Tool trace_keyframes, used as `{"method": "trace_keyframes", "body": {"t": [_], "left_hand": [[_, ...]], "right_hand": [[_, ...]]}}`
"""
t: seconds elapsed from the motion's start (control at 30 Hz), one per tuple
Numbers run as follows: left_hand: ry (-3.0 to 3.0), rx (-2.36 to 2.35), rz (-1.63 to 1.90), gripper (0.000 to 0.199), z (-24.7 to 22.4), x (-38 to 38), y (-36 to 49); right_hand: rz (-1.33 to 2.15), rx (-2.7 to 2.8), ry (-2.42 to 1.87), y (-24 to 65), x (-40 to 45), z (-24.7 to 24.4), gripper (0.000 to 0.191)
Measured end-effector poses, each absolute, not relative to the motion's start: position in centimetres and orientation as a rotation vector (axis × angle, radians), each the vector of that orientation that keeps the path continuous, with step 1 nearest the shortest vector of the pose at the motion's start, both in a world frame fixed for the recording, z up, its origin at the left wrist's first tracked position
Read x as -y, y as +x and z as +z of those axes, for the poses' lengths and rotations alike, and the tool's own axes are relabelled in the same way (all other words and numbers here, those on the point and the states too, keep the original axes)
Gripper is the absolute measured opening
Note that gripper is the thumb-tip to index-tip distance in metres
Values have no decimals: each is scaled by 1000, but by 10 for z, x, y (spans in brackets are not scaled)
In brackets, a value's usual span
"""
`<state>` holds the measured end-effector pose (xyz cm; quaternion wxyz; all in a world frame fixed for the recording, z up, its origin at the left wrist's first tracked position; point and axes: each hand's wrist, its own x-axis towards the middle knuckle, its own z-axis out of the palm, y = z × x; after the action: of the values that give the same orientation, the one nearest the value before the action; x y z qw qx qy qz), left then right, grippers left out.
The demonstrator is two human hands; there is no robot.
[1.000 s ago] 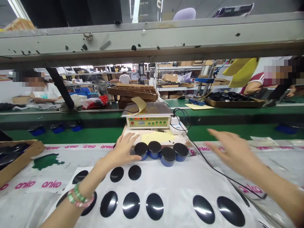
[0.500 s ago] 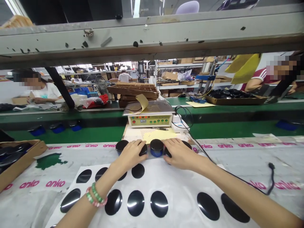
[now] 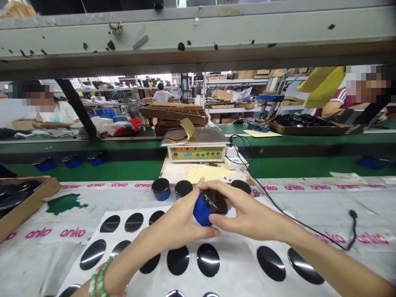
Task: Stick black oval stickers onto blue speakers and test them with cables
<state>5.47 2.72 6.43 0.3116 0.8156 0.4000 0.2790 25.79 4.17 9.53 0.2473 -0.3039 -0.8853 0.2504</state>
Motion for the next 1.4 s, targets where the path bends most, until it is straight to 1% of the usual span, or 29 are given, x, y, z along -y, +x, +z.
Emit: {"method": "trace_keyframes", "body": {"t": [0.07, 0.17, 0.23, 0.33, 0.37, 0.47, 0.53, 0.63, 0.77, 0.83, 0.93, 1.03, 1.1, 1.13, 1.2, 1.27, 1.4], "left_hand": [[2092, -1046, 724, 91, 63, -19, 57], [2026, -1097, 643, 101, 55, -11, 57], [2015, -1116, 646, 95, 51, -3, 59], [2138, -1159, 815, 76, 52, 11, 67], [2215, -1164, 893, 73, 53, 16, 70], [2486, -1128, 1112, 80, 59, 27, 76], [2610, -1113, 1190, 86, 60, 31, 79], [2635, -1081, 1138, 85, 58, 31, 84], [2475, -1098, 946, 74, 47, 28, 95], [2322, -1128, 816, 69, 40, 24, 100], [2093, -1101, 675, 69, 28, 17, 104], [1939, -1047, 709, 62, 12, 11, 106], [1869, -1019, 737, 57, 2, 9, 106], [1862, -1005, 740, 58, -2, 8, 106], [1903, -972, 724, 61, -9, 8, 106], [1964, -950, 711, 63, -12, 8, 106], [1989, -969, 698, 63, -12, 9, 106]], "right_hand": [[782, 2329, -811, 263, -33, 93, 53], [880, 2266, -855, 269, -26, 85, 50], [974, 2205, -873, 272, -20, 80, 42], [1073, 2085, -841, 277, -5, 71, 30], [1101, 2037, -832, 279, 1, 69, 28], [1180, 1881, -853, 287, 16, 60, 29], [1183, 1827, -879, 292, 24, 55, 31], [1062, 1859, -954, 295, 32, 47, 33], [854, 1918, -1067, 293, 36, 43, 30], [859, 1993, -1118, 298, 37, 42, 35], [784, 2080, -1198, 321, 36, 36, 42], [545, 2146, -1215, 347, 35, 24, 47], [447, 2371, -1187, 354, 34, 13, 53], [417, 2494, -1175, 354, 32, 8, 53], [363, 2665, -1158, 350, 28, -1, 50], [330, 2744, -1114, 344, 21, -6, 42], [249, 2893, -978, 343, 13, 3, 30]]}}
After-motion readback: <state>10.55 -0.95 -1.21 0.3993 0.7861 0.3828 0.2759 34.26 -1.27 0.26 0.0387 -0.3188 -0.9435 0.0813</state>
